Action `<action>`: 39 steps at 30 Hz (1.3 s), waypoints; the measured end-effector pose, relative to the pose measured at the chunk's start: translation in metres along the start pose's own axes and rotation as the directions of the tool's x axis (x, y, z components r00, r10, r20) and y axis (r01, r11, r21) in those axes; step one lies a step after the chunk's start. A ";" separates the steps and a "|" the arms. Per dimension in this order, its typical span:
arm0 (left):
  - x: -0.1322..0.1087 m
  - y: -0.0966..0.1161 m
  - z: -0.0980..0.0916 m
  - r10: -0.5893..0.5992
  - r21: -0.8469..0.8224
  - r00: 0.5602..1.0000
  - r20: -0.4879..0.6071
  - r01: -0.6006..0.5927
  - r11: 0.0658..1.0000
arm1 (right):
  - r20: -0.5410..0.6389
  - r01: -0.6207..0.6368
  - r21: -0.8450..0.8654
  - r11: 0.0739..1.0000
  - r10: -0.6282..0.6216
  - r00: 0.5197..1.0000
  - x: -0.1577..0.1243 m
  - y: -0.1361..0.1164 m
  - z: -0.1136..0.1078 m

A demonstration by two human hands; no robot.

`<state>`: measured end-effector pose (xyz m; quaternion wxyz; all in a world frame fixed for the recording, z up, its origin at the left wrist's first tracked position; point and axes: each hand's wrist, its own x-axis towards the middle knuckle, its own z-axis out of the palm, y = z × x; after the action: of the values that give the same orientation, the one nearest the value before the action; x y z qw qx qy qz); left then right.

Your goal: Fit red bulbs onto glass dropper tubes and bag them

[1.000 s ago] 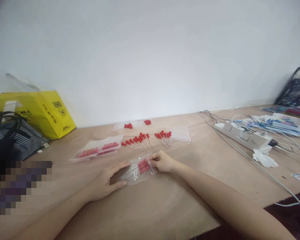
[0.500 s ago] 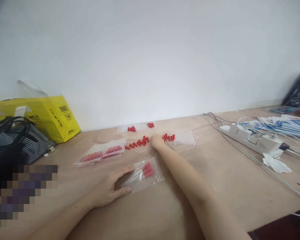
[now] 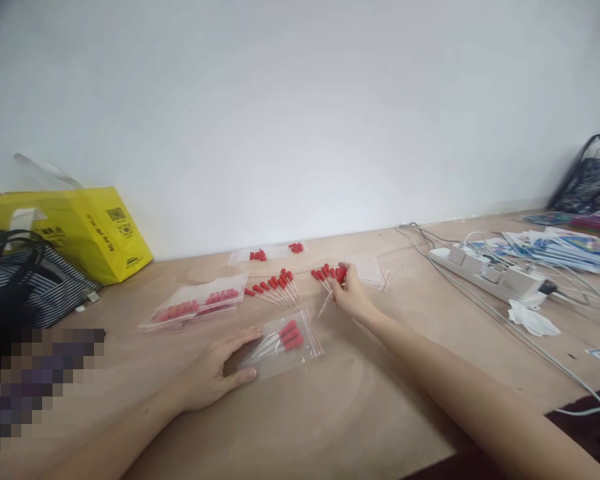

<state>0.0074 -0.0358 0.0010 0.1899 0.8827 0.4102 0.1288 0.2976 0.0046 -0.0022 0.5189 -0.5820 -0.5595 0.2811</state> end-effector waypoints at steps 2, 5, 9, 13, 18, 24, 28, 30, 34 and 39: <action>0.001 0.000 0.000 0.011 0.006 1.000 0.000 -0.011 1.000 | -0.023 -0.024 0.118 0.993 0.027 0.999 -0.015 0.006 0.003; 0.000 0.000 -0.001 0.031 0.009 1.000 0.004 -0.031 0.999 | -0.005 -0.075 0.232 0.970 0.078 0.997 -0.029 0.010 0.012; -0.001 0.003 -0.003 0.031 0.015 0.999 0.019 -0.031 0.999 | 0.121 -0.138 0.386 0.912 0.099 0.988 -0.039 0.010 0.018; -0.001 0.005 -0.004 0.014 0.035 0.999 0.035 -0.015 0.999 | 0.299 -0.244 0.496 0.834 0.100 0.949 -0.043 0.010 0.016; -0.001 0.006 -0.004 0.001 0.050 0.999 0.035 -0.003 0.999 | 0.441 -0.293 0.409 0.864 0.095 0.893 -0.044 0.010 0.012; 0.000 0.004 -0.004 -0.013 0.074 0.999 0.040 0.010 0.997 | 0.601 -0.198 0.254 0.947 0.006 0.799 -0.047 0.006 0.009; 0.000 0.004 -0.004 0.013 0.069 0.999 0.030 -0.015 0.998 | 0.655 -0.165 0.236 0.958 -0.032 0.755 -0.047 0.006 0.013; 0.000 0.005 -0.004 0.012 0.070 0.999 0.033 -0.014 0.997 | 0.646 -0.177 0.167 0.970 0.028 0.763 -0.047 0.008 0.017; -0.001 0.005 -0.005 0.003 0.068 0.999 0.042 -0.006 0.998 | 0.575 -0.123 0.145 0.982 0.017 0.818 -0.046 0.010 0.023; -0.002 0.005 -0.006 0.010 0.058 0.999 0.052 -0.013 0.998 | 0.726 -0.047 -0.097 0.994 0.102 0.680 -0.017 0.001 0.016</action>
<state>0.0075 -0.0390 0.0083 0.1737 0.8933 0.4036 0.0952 0.2801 -0.0069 -0.0126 0.2206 -0.4619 -0.7051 0.4907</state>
